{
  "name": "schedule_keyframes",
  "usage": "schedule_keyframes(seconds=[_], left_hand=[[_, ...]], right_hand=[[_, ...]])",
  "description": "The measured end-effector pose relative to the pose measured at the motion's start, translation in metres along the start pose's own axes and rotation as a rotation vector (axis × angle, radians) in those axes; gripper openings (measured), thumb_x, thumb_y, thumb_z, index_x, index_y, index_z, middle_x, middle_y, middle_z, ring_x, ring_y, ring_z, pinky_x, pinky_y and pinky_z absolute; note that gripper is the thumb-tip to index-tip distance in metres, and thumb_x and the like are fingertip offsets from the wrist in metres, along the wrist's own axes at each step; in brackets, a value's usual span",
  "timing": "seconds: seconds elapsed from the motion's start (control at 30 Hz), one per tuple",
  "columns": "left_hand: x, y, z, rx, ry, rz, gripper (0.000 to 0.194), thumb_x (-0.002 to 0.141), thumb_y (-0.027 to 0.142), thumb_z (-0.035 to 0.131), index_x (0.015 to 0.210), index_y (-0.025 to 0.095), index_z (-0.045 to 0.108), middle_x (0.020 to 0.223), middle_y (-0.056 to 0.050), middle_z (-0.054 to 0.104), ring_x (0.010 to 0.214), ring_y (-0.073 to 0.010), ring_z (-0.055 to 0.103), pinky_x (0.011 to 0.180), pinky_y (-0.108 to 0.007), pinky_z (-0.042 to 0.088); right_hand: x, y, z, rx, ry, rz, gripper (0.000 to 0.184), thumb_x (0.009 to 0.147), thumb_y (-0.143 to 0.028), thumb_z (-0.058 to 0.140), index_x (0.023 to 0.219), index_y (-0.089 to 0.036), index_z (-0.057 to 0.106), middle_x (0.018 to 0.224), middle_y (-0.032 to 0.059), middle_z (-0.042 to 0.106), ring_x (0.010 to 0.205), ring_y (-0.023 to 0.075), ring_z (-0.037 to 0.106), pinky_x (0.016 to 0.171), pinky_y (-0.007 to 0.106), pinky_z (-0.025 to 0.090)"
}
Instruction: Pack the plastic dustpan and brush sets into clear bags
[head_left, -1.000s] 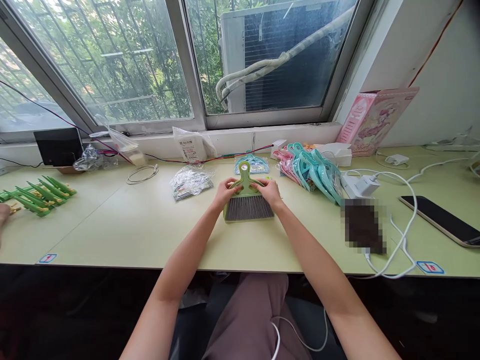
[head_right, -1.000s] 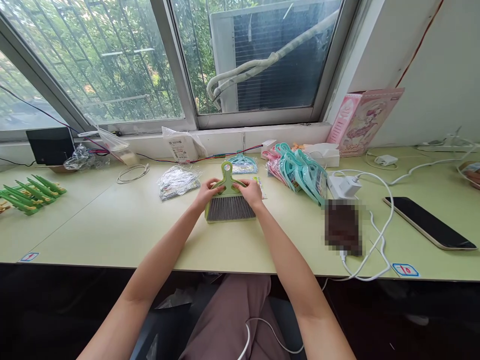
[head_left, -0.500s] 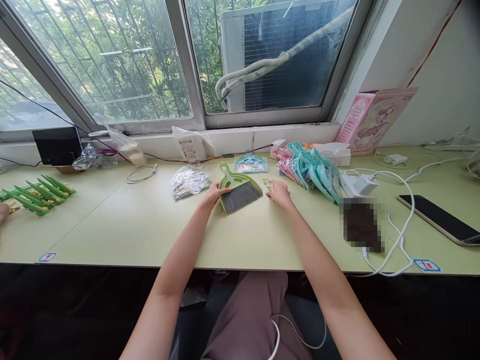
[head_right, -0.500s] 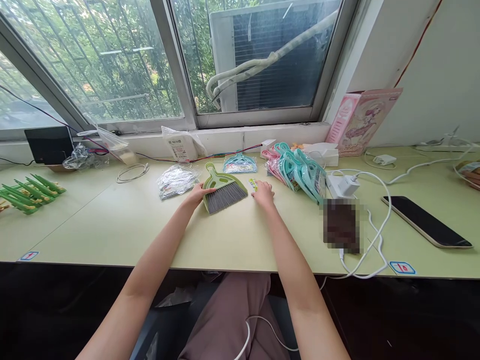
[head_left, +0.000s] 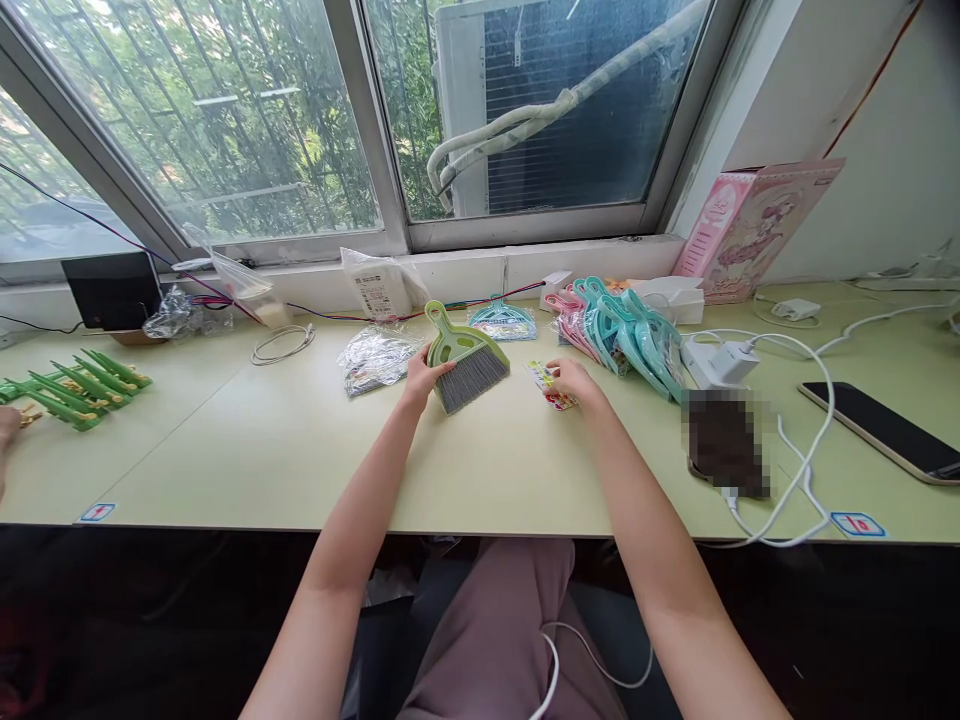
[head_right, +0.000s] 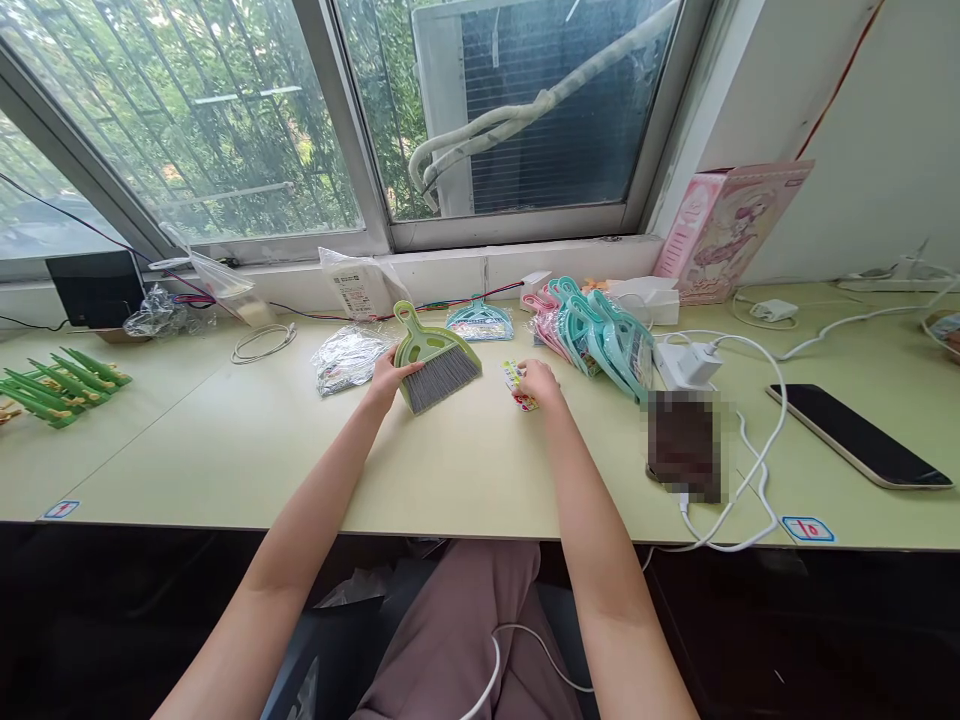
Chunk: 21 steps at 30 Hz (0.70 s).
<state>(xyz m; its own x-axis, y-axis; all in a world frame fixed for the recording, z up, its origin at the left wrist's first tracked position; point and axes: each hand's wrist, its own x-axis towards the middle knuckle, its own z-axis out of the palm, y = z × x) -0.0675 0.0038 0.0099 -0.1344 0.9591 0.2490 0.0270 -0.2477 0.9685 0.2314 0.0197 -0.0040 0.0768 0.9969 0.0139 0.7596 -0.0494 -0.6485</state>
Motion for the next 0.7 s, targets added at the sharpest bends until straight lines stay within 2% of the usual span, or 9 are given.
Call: schedule_keyframes(seconds=[0.07, 0.13, 0.23, 0.33, 0.43, 0.57, 0.7], left_hand=[[0.001, 0.000, 0.000, -0.002, 0.022, 0.010, 0.055, 0.051, 0.030, 0.087, 0.102, 0.018, 0.070, 0.106, -0.008, 0.073, 0.107, -0.0290, 0.065, 0.099, -0.045, 0.048], [0.002, -0.001, 0.000, -0.016, 0.047, 0.029, 0.054, 0.051, 0.030, 0.086, 0.102, 0.018, 0.071, 0.106, -0.008, 0.073, 0.107, -0.0289, 0.065, 0.099, -0.044, 0.048], [0.003, -0.001, 0.001, -0.060, 0.092, 0.048, 0.054, 0.051, 0.029, 0.085, 0.102, 0.018, 0.071, 0.105, -0.008, 0.073, 0.105, -0.0280, 0.066, 0.097, -0.042, 0.049], [0.003, -0.001, 0.004, -0.104, 0.125, 0.044, 0.052, 0.048, 0.028, 0.085, 0.097, 0.018, 0.071, 0.103, -0.007, 0.072, 0.101, -0.0268, 0.066, 0.093, -0.040, 0.050], [0.002, -0.001, 0.008, -0.125, 0.134, 0.031, 0.048, 0.048, 0.028, 0.084, 0.093, 0.018, 0.070, 0.098, -0.005, 0.072, 0.096, -0.0255, 0.066, 0.089, -0.038, 0.051], [0.000, -0.004, 0.012, -0.104, 0.105, -0.003, 0.046, 0.052, 0.028, 0.082, 0.094, 0.019, 0.065, 0.095, -0.004, 0.070, 0.095, -0.0244, 0.065, 0.087, -0.037, 0.051], [0.001, -0.011, 0.014, -0.015, 0.062, -0.019, 0.048, 0.060, 0.026, 0.080, 0.103, 0.022, 0.057, 0.101, -0.003, 0.066, 0.102, -0.0241, 0.064, 0.093, -0.038, 0.049]], right_hand=[[-0.002, -0.002, 0.000, 0.048, 0.057, 0.043, 0.068, 0.048, -0.003, 0.084, 0.112, -0.016, 0.064, 0.111, 0.0161, 0.067, 0.129, 0.0354, 0.054, 0.098, 0.045, 0.050], [-0.003, -0.005, -0.001, 0.084, 0.099, 0.068, 0.068, 0.050, -0.003, 0.084, 0.113, -0.016, 0.063, 0.113, 0.0155, 0.067, 0.130, 0.0343, 0.054, 0.099, 0.043, 0.050], [-0.006, -0.012, -0.002, 0.286, 0.026, 0.074, 0.040, 0.058, -0.007, 0.082, 0.093, -0.018, 0.066, 0.093, 0.0084, 0.072, 0.104, 0.0301, 0.068, 0.086, 0.040, 0.056], [-0.010, -0.023, 0.000, 0.732, -0.133, 0.119, 0.017, 0.070, -0.012, 0.075, 0.082, -0.017, 0.064, 0.074, 0.0037, 0.070, 0.073, 0.0210, 0.070, 0.069, 0.034, 0.058], [-0.018, -0.036, 0.006, 1.012, -0.150, 0.117, 0.008, 0.080, -0.019, 0.071, 0.083, -0.017, 0.064, 0.074, 0.0025, 0.070, 0.068, 0.0152, 0.067, 0.066, 0.029, 0.056], [-0.030, -0.049, 0.014, 1.071, -0.152, 0.114, 0.010, 0.083, -0.027, 0.072, 0.087, -0.018, 0.068, 0.077, 0.0013, 0.072, 0.066, 0.0113, 0.064, 0.063, 0.023, 0.053], [-0.039, -0.058, 0.019, 1.058, -0.267, 0.111, 0.011, 0.081, -0.023, 0.076, 0.088, -0.017, 0.068, 0.072, 0.0000, 0.070, 0.050, 0.0068, 0.055, 0.052, 0.019, 0.048]])
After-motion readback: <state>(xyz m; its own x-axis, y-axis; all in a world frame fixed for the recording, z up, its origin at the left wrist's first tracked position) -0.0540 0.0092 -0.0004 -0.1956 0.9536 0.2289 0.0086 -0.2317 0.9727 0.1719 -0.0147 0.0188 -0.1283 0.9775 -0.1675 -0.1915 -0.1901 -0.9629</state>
